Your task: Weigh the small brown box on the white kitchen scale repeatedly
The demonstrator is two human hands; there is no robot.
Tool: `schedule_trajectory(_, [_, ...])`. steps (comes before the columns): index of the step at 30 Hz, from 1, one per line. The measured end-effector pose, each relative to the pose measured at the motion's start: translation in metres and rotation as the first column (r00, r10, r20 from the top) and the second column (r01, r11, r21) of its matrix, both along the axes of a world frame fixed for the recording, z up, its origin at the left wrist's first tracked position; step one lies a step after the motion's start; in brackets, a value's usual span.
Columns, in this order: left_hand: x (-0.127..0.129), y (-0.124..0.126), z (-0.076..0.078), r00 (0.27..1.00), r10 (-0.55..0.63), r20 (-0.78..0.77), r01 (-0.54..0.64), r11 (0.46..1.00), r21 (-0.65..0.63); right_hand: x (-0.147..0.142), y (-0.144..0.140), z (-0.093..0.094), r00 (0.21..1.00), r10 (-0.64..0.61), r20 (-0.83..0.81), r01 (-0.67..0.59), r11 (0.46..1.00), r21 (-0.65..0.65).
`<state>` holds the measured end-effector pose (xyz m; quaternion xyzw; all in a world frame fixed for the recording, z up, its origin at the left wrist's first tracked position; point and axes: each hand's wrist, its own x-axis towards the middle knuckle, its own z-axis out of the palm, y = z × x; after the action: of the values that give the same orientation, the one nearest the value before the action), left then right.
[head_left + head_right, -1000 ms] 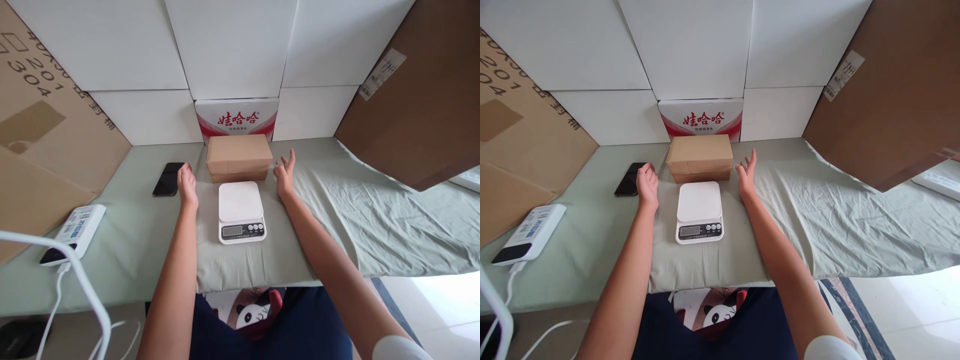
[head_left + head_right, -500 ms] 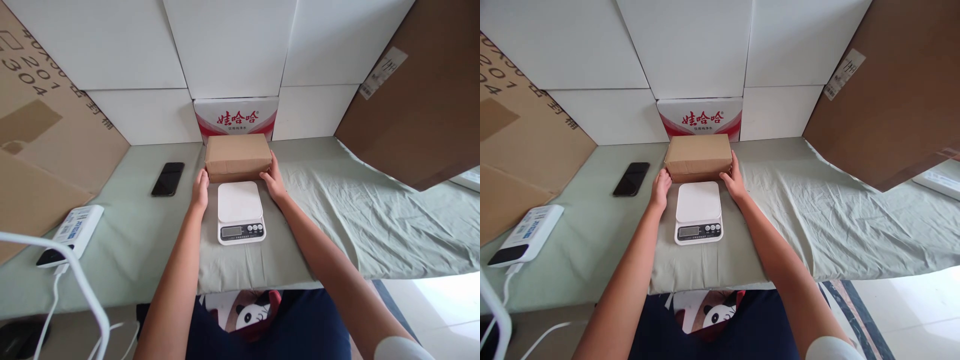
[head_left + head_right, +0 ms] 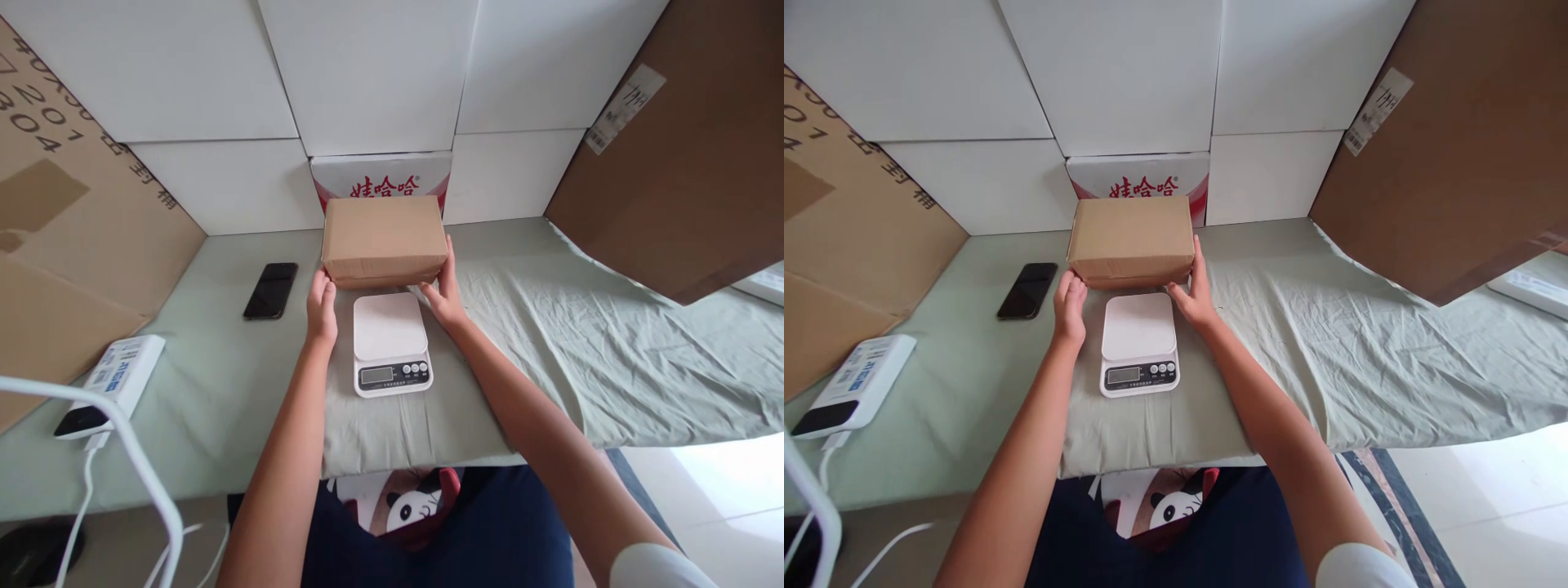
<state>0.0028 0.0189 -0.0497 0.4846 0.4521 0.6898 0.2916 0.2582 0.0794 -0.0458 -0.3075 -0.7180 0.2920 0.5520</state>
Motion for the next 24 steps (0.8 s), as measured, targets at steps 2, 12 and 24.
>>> schedule_trajectory(2, [0.005, -0.010, 0.006, 1.000, -0.005, -0.022, 0.005, 1.000, 0.024, 0.001, -0.007, 0.004, 0.999, -0.042, 0.027, 0.042, 0.999, 0.034])
schedule_trajectory(12, [0.027, -0.116, -0.007, 1.000, -0.003, -0.004, 0.003, 1.000, 0.007, 0.023, -0.100, -0.004, 0.997, -0.057, -0.049, 0.053, 0.996, -0.074])
schedule_trajectory(24, [0.025, -0.131, -0.022, 0.998, 0.059, 0.002, -0.059, 0.997, -0.051, 0.025, -0.118, -0.006, 0.997, -0.067, 0.028, 0.070, 0.993, -0.098])
